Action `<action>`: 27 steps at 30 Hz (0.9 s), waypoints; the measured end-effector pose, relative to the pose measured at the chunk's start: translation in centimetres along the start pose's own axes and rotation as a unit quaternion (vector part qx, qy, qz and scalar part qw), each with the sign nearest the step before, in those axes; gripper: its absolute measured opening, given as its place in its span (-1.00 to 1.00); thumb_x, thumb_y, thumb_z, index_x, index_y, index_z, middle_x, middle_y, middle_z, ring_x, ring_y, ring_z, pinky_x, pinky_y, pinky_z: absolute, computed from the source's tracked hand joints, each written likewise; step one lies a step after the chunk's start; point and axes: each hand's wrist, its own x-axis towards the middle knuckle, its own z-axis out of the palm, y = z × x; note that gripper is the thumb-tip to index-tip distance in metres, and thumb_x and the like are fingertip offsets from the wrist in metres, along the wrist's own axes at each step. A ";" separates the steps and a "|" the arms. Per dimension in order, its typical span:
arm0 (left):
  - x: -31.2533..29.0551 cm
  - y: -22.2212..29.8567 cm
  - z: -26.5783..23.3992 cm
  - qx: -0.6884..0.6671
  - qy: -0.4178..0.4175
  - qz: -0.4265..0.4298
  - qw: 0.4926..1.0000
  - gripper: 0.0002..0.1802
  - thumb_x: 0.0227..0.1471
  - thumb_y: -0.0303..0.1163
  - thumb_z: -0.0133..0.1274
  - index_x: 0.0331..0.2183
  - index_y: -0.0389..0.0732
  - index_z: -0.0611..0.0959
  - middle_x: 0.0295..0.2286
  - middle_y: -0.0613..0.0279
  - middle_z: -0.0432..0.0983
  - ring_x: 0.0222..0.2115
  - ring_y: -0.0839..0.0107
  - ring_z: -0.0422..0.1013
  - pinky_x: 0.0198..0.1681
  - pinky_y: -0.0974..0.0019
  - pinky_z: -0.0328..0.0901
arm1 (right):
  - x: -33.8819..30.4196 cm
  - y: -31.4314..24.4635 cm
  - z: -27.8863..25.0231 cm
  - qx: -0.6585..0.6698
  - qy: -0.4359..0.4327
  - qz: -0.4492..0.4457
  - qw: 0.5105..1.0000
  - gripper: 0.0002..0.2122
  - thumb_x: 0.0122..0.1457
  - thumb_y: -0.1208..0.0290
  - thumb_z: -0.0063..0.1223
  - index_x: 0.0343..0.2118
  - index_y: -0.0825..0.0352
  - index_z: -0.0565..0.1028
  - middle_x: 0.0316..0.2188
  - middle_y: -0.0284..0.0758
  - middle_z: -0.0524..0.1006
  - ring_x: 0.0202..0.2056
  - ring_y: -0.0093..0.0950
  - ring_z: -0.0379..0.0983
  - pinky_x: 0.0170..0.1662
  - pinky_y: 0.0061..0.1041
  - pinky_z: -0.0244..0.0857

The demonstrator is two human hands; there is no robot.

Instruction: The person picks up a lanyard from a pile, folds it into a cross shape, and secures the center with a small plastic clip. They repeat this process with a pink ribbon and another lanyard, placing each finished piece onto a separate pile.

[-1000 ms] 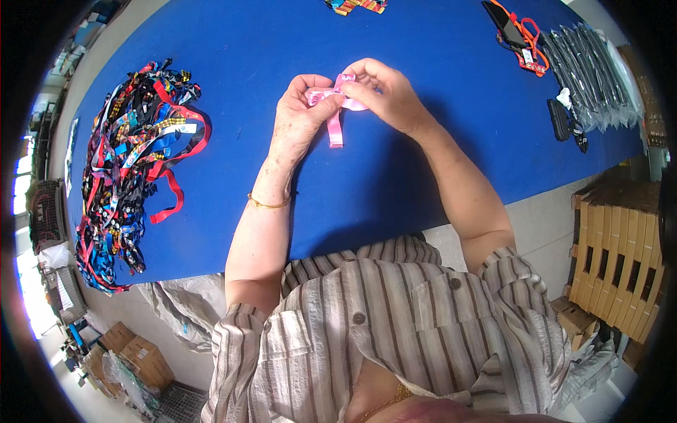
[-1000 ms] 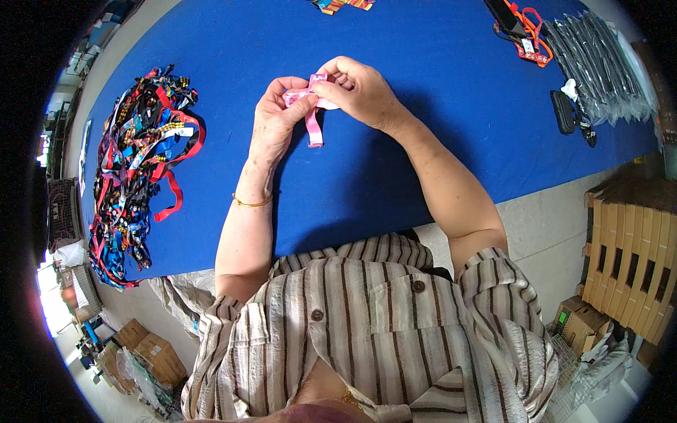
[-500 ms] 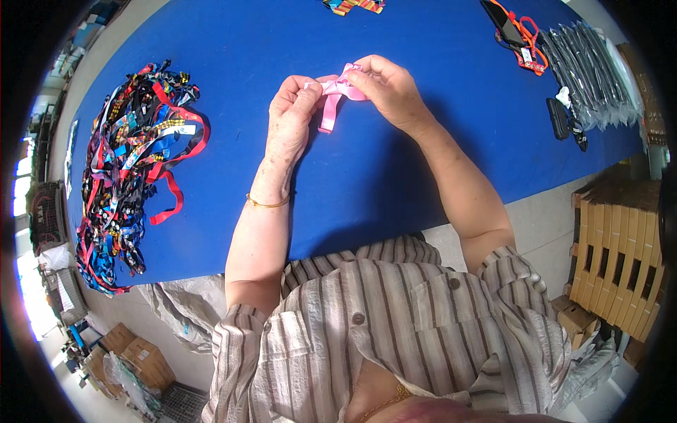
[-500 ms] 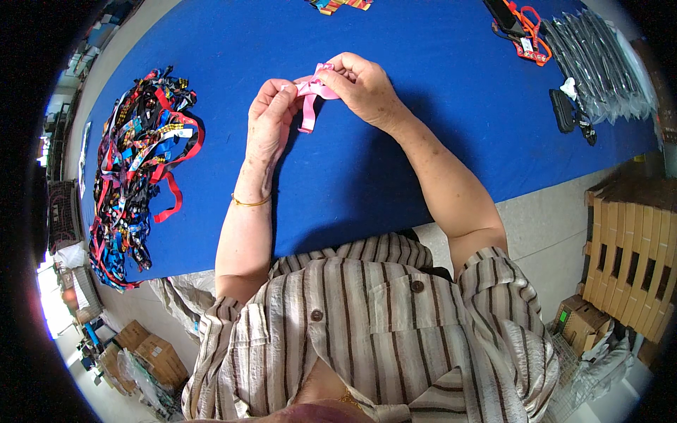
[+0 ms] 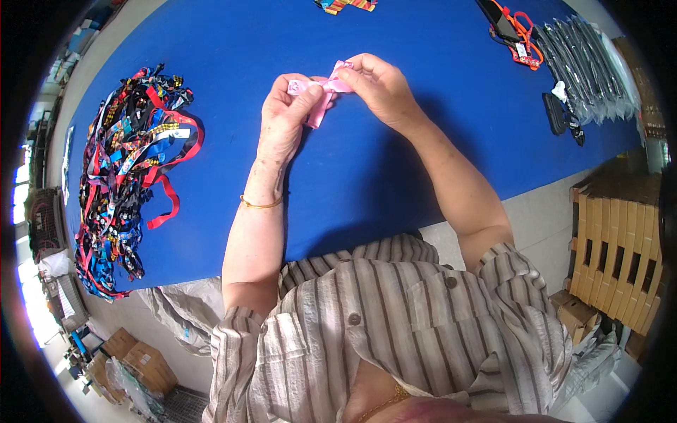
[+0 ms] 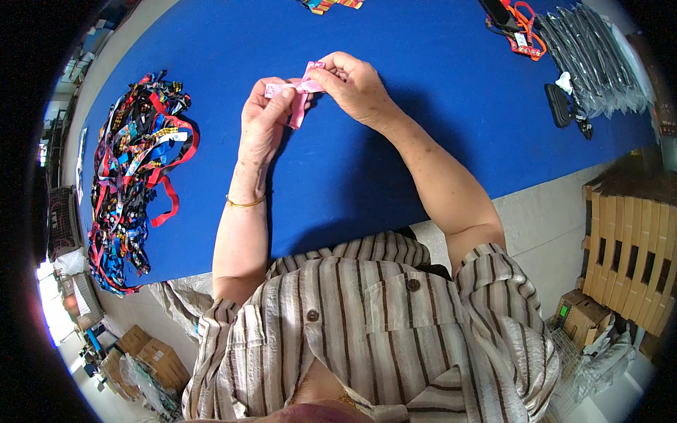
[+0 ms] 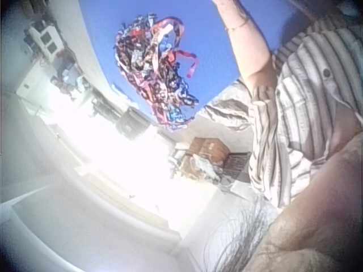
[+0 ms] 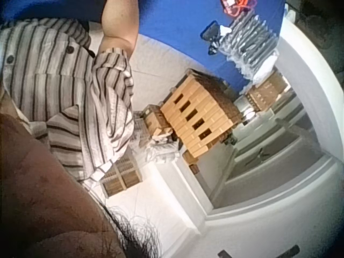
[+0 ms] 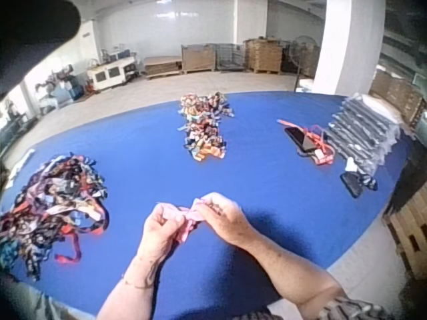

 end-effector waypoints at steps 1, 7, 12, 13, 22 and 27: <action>0.0 0.0 -0.1 0.000 0.000 0.000 1.000 -0.83 0.22 -0.39 0.04 -0.20 -0.26 0.47 -0.28 0.01 0.58 -0.37 0.38 0.53 -0.40 0.41 0.40 | 0.0 -0.2 -0.1 0.003 -0.006 0.004 1.000 -0.79 0.26 0.35 0.08 -0.22 0.43 0.52 -0.33 -0.33 0.58 -0.28 -0.67 0.49 -0.19 -0.67 0.39; 0.1 -0.3 -0.2 0.001 0.039 -0.031 0.999 -0.86 0.19 -0.45 0.06 -0.25 -0.29 0.46 -0.36 -0.01 0.59 -0.39 0.31 0.57 -0.36 0.35 0.47 | 0.0 -0.7 0.0 0.034 -0.034 0.012 0.999 -0.77 0.18 0.46 0.18 -0.17 0.44 0.45 -0.31 -0.28 0.59 -0.29 -0.62 0.52 -0.17 -0.65 0.42; 0.3 -0.1 -0.3 -0.047 0.043 -0.040 0.997 -0.83 0.20 -0.43 0.05 -0.26 -0.32 0.46 -0.36 -0.03 0.58 -0.38 0.28 0.57 -0.27 0.30 0.49 | -0.4 -1.3 0.4 0.011 -0.008 -0.003 1.000 -0.76 0.14 0.53 0.21 -0.19 0.44 0.42 -0.33 -0.28 0.58 -0.31 -0.61 0.52 -0.18 -0.65 0.43; 0.3 -0.2 -0.4 -0.065 0.047 -0.048 0.996 -0.82 0.20 -0.42 0.05 -0.26 -0.33 0.46 -0.35 -0.04 0.58 -0.37 0.27 0.58 -0.25 0.28 0.49 | -0.4 -1.0 0.5 0.002 0.003 -0.021 1.000 -0.76 0.13 0.54 0.21 -0.19 0.43 0.41 -0.34 -0.29 0.57 -0.31 -0.62 0.52 -0.19 -0.64 0.43; 0.5 -0.5 -1.2 -0.118 0.037 -0.044 0.991 -0.80 0.20 -0.36 0.06 -0.30 -0.32 0.50 -0.33 -0.04 0.59 -0.36 0.23 0.58 -0.26 0.19 0.51 | -0.6 -1.3 0.6 -0.182 0.039 -0.168 0.968 -0.85 0.09 0.55 0.23 -0.32 0.35 0.45 -0.42 -0.36 0.54 -0.37 -0.58 0.48 -0.25 -0.56 0.40; 0.4 0.0 -0.7 -0.134 0.033 -0.061 0.989 -0.82 0.20 -0.37 0.05 -0.32 -0.30 0.51 -0.34 -0.01 0.59 -0.36 0.22 0.58 -0.26 0.19 0.51 | -0.8 -1.6 0.9 -0.178 0.058 -0.177 0.966 -0.88 0.09 0.55 0.22 -0.38 0.35 0.47 -0.44 -0.36 0.55 -0.39 -0.55 0.49 -0.27 -0.54 0.40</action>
